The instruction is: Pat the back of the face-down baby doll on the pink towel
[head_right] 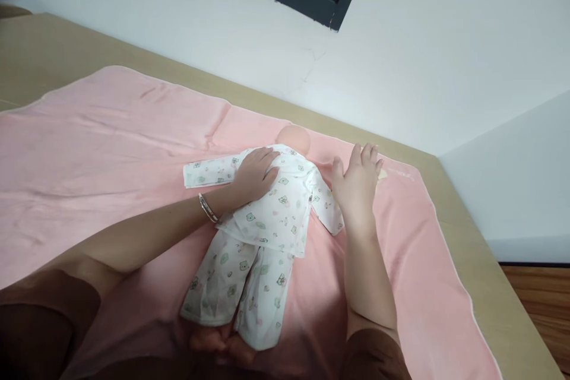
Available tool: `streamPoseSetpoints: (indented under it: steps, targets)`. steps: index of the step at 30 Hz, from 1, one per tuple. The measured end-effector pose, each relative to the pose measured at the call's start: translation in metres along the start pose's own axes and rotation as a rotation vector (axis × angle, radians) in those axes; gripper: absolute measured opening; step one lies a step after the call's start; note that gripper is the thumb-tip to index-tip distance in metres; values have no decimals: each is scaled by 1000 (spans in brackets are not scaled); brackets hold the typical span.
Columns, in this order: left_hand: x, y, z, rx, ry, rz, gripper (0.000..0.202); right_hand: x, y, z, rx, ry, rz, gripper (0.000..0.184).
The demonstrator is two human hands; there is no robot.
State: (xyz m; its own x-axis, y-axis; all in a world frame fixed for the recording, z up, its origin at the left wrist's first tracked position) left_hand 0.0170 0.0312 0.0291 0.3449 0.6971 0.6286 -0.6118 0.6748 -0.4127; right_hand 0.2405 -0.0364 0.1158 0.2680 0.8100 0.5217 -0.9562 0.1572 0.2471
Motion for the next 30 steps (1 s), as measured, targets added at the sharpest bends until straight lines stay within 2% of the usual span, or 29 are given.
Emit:
streamPoseSetpoints:
  steps: [6,9,11,16,20,24,26,28,30]
  targets:
    - [0,-1,1,5,-8,-18,42,-8,14,10,145,105,-31,66]
    - [0,-1,1,2,-3,-16,42,-13,22,19,187,112,-29,61]
    - [0,0,1,-1,-2,-13,43,-14,22,31,224,73,-37,58]
    - [1,1,-1,17,1,-25,41,-16,8,69,233,-123,-70,52]
    - [2,2,0,15,10,-26,41,-18,5,83,261,-184,-98,48]
    - [4,2,1,2,37,-1,42,-19,12,83,286,-178,-22,49]
    - [4,3,1,-7,46,12,44,-20,17,75,323,-183,4,49]
    - [4,4,1,-13,50,20,45,-21,26,58,352,-134,43,50]
    - [4,5,1,-15,52,23,45,-25,42,31,342,-34,115,52]
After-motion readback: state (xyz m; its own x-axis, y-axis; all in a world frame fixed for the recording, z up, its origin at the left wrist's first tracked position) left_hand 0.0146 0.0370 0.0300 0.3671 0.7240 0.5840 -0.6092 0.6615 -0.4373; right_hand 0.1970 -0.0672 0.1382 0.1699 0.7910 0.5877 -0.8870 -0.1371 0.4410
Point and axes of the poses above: each hand's wrist, its own x-axis towards the middle knuckle, its own z-axis out of the back of the hand, y = z × x, the point moved 5 cm from there along x, towards the middle knuckle, and after that the axes turned 5 degrees about -y, right-handed, at the moved point
